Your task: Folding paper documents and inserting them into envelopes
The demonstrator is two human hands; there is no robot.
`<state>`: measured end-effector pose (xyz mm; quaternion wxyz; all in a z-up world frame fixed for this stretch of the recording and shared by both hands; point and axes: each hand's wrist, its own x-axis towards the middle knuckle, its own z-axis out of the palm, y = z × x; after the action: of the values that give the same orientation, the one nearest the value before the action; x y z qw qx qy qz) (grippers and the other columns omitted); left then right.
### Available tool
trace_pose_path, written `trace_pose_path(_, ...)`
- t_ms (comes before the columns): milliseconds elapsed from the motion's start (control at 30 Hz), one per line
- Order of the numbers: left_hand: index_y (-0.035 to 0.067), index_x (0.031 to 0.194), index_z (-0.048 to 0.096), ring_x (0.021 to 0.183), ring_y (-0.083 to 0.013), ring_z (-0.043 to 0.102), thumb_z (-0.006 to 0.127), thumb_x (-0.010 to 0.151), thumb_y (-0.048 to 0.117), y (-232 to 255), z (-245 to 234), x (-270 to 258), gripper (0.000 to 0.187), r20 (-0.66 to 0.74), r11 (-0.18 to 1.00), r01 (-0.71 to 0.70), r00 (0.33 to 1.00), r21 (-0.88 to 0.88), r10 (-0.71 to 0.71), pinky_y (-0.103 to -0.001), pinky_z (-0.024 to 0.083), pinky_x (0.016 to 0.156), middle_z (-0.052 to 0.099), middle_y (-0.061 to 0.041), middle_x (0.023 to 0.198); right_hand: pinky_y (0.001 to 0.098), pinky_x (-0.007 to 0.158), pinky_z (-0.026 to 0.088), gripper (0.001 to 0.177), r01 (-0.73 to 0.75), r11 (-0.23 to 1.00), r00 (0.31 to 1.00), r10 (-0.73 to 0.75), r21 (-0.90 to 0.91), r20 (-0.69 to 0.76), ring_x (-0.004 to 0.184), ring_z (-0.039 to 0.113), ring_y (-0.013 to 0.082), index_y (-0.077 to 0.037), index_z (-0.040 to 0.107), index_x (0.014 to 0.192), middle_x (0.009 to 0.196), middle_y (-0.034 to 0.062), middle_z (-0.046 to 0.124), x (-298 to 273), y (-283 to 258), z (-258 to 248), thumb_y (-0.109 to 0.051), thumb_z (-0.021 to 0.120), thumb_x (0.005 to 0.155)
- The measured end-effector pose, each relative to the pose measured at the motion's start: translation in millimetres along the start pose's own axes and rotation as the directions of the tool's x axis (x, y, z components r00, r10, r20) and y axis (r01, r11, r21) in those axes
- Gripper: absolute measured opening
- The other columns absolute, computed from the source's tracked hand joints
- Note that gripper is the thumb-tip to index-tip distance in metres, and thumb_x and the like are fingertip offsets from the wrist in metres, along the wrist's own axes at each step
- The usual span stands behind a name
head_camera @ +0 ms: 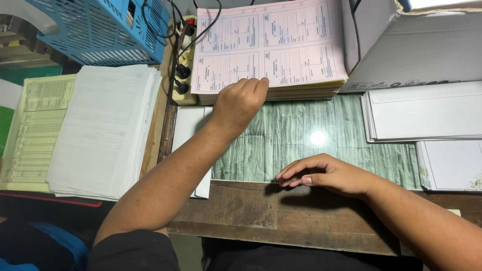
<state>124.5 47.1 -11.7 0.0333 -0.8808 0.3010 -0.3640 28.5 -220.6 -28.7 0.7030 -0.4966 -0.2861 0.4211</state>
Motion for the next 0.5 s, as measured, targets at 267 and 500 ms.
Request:
trace_pose_path(267,0.015,0.087,0.062,0.063,-0.0143,0.061,0.077,0.083,0.004,-6.0,-13.8,-0.9,0.02,0.065,0.989,0.08,0.995,-0.125,-0.072,-0.022,0.05,0.051,0.051,0.004,0.068,0.0486,0.101,0.057,0.035,-0.006,0.999,1.0,0.006,0.036,-0.001,0.118,0.072,0.0345,0.009,0.067,0.124,0.127,0.0252,0.07,-1.7,-4.6,0.8,-0.012,0.06,0.096)
trace_pose_path(500,0.011,0.084,0.061,0.067,-0.0255,0.067,0.085,0.081,0.012,-5.0,-40.8,14.6,0.024,0.213,0.757,0.335,0.942,-0.561,-0.259,-0.035,0.055,0.056,0.056,-0.001,0.07,0.0495,0.102,0.056,0.036,0.003,0.998,1.0,-0.003,0.061,-0.007,0.119,0.071,0.0344,0.009,0.066,0.125,0.13,0.025,0.069,-2.7,2.3,-2.2,-0.014,0.061,0.097)
